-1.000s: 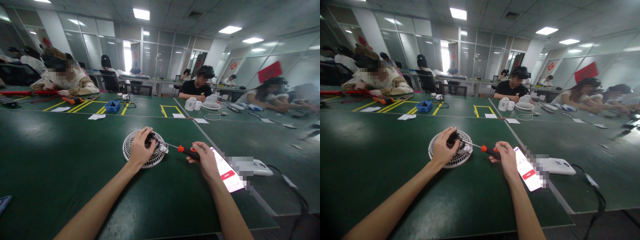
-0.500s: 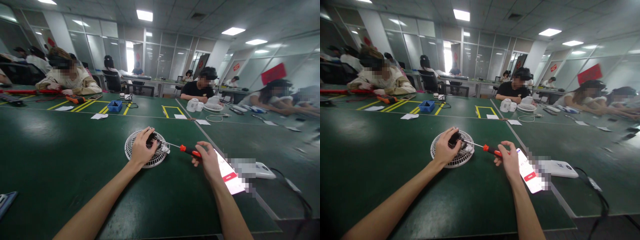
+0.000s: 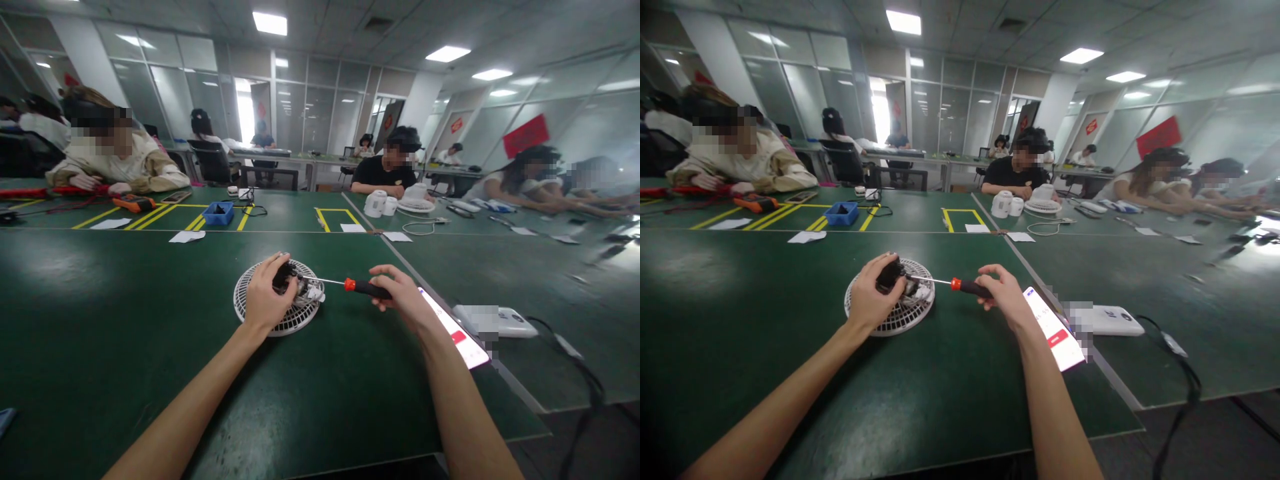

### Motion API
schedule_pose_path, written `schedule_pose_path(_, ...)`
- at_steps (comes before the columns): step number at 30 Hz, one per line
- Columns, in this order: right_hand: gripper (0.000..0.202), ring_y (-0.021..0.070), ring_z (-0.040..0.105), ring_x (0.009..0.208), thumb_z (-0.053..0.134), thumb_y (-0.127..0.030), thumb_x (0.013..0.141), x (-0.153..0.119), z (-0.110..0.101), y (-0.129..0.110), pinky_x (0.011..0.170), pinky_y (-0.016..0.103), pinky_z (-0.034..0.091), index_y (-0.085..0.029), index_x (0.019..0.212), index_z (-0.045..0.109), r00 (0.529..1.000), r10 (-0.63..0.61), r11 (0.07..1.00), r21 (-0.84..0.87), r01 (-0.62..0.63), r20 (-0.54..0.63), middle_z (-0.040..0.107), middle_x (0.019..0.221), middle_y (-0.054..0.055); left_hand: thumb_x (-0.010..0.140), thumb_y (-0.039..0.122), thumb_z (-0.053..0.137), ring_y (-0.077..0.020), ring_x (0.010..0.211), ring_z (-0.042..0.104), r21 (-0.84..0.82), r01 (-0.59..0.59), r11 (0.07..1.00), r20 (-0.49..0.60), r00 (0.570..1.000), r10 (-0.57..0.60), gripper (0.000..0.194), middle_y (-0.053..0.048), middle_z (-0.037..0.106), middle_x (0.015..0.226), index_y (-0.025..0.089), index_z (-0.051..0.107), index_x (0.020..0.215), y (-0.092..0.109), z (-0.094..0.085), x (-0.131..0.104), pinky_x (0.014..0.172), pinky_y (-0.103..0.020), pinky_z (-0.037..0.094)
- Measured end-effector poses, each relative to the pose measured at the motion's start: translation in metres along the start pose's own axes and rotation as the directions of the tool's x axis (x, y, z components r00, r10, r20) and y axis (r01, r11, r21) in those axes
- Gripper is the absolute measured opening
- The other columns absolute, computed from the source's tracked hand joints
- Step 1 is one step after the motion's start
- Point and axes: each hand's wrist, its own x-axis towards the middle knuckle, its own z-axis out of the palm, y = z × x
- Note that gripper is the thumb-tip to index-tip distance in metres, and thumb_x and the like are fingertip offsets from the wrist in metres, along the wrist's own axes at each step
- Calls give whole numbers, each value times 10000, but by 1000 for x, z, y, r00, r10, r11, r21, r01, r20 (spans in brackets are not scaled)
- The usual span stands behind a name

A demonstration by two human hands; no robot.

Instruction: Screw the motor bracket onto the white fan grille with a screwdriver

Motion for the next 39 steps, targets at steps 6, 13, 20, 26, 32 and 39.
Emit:
schedule_pose_path(6, 321, 56, 389, 379, 701, -501, 794, 1, -7, -10, 344, 165, 197, -191, 827, 624, 975, 77, 989, -140, -48, 208, 626, 588, -3, 889, 246, 685, -289, 1278, 627, 6, -4, 1000, 16, 1000, 4, 563, -140, 626, 1404, 231, 500, 1420, 0, 0, -5, 1092, -507, 536)
schedule_pose_path(13, 392, 96, 544, 475, 895, -448, 642, 1, -14, -11, 383, 188, 331, -202, 810, 641, 903, 85, 984, -177, -11, 421, 639, 684, -25, 910, 307, 682, -299, 1310, 589, 6, 6, 1000, -5, 1000, -6, 254, -135, 446, 1477, 232, 595, 1136, -3, 4, -12, 1049, -523, 570)
schedule_pose_path(20, 474, 99, 506, 492, 750, -613, 777, 5, -10, -2, 401, 193, 313, -142, 726, 732, 926, 116, 983, -174, -56, 359, 651, 619, 46, 938, 342, 644, -317, 1335, 555, 44, -7, 999, 56, 998, 4, 140, -113, 430, 1443, 206, 676, 948, -4, 4, -14, 1055, -524, 573)
schedule_pose_path(26, 418, 70, 403, 428, 733, -596, 805, -3, -7, -3, 372, 184, 240, -181, 851, 714, 932, 114, 982, -183, -53, 345, 550, 581, -31, 935, 329, 649, -312, 1341, 547, 42, -13, 999, 32, 999, 12, 122, -106, 457, 1433, 211, 678, 954, -3, 3, -14, 1091, -529, 546)
schedule_pose_path(32, 405, 86, 516, 511, 878, -434, 661, -10, -9, -6, 422, 210, 352, -207, 878, 622, 921, 58, 990, -138, -4, 386, 604, 758, -32, 928, 325, 661, -301, 1320, 559, 42, -25, 999, 21, 999, 24, 141, -109, 468, 1421, 214, 665, 1015, -6, 5, -15, 1086, -521, 547)
schedule_pose_path(39, 393, 144, 608, 669, 806, -538, 735, -4, -9, -2, 650, 284, 457, -164, 780, 695, 891, 130, 968, -250, -20, 435, 673, 733, 28, 909, 298, 688, -284, 1274, 585, 58, -40, 998, -28, 999, 42, 130, -102, 505, 1390, 216, 694, 1009, -3, 6, -12, 1078, -493, 550)
